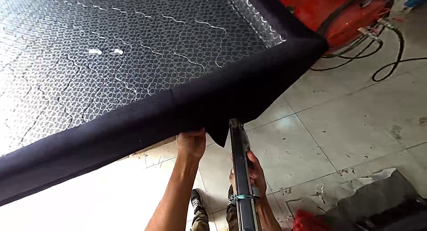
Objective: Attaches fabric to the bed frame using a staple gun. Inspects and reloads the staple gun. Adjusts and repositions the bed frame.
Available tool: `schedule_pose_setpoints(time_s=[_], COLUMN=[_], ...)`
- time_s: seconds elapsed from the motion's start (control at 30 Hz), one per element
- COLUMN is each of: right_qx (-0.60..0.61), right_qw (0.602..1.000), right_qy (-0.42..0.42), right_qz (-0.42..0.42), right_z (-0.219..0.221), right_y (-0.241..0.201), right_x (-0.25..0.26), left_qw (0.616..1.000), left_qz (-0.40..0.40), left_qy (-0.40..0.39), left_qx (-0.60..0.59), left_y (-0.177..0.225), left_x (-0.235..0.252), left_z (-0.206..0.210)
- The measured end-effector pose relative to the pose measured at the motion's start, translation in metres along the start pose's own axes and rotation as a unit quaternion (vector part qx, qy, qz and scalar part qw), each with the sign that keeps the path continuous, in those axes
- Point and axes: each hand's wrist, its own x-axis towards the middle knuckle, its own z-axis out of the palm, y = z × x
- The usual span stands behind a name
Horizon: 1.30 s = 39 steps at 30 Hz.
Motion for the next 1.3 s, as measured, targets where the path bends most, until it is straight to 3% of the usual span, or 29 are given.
schedule_pose_setpoints(time_s=[0.13,0.27,0.43,0.57,0.63,0.9,1.0,1.13,1.3], right_qx=[0.016,-0.037,-0.059,-0.079,-0.065,-0.128,-0.061,0.077,0.033], right_qw=[1.0,0.999,0.998,0.996,0.997,0.985,0.99,0.993,0.996], right_qy=[0.0,0.014,0.017,0.038,0.038,0.022,-0.094,-0.089,-0.076], right_qz=[0.01,0.023,0.013,0.019,0.013,-0.117,-0.085,-0.002,0.03], right_z=[0.001,0.004,-0.015,-0.017,-0.013,-0.04,-0.052,-0.018,-0.004], right_y=[0.004,-0.004,-0.011,0.005,0.011,0.001,0.001,0.015,0.0], right_x=[0.013,0.007,-0.009,-0.011,-0.012,0.012,0.019,0.026,0.019], left_qw=[0.999,0.994,0.99,0.994,0.994,0.994,0.994,0.995,0.995], left_qz=[0.001,0.004,0.02,0.098,0.096,0.093,0.093,0.089,0.096], left_qy=[-0.034,-0.076,-0.043,0.024,-0.014,-0.033,-0.032,-0.015,0.025], left_qx=[-0.005,-0.078,-0.134,-0.045,-0.055,-0.056,-0.049,-0.047,0.012], left_y=[0.004,0.054,0.089,0.132,0.146,0.141,0.146,0.15,0.143], left_x=[0.002,-0.022,-0.031,-0.028,-0.024,-0.012,-0.01,-0.011,-0.012], left_z=[-0.007,-0.034,-0.069,-0.091,-0.1,-0.109,-0.108,-0.109,-0.104])
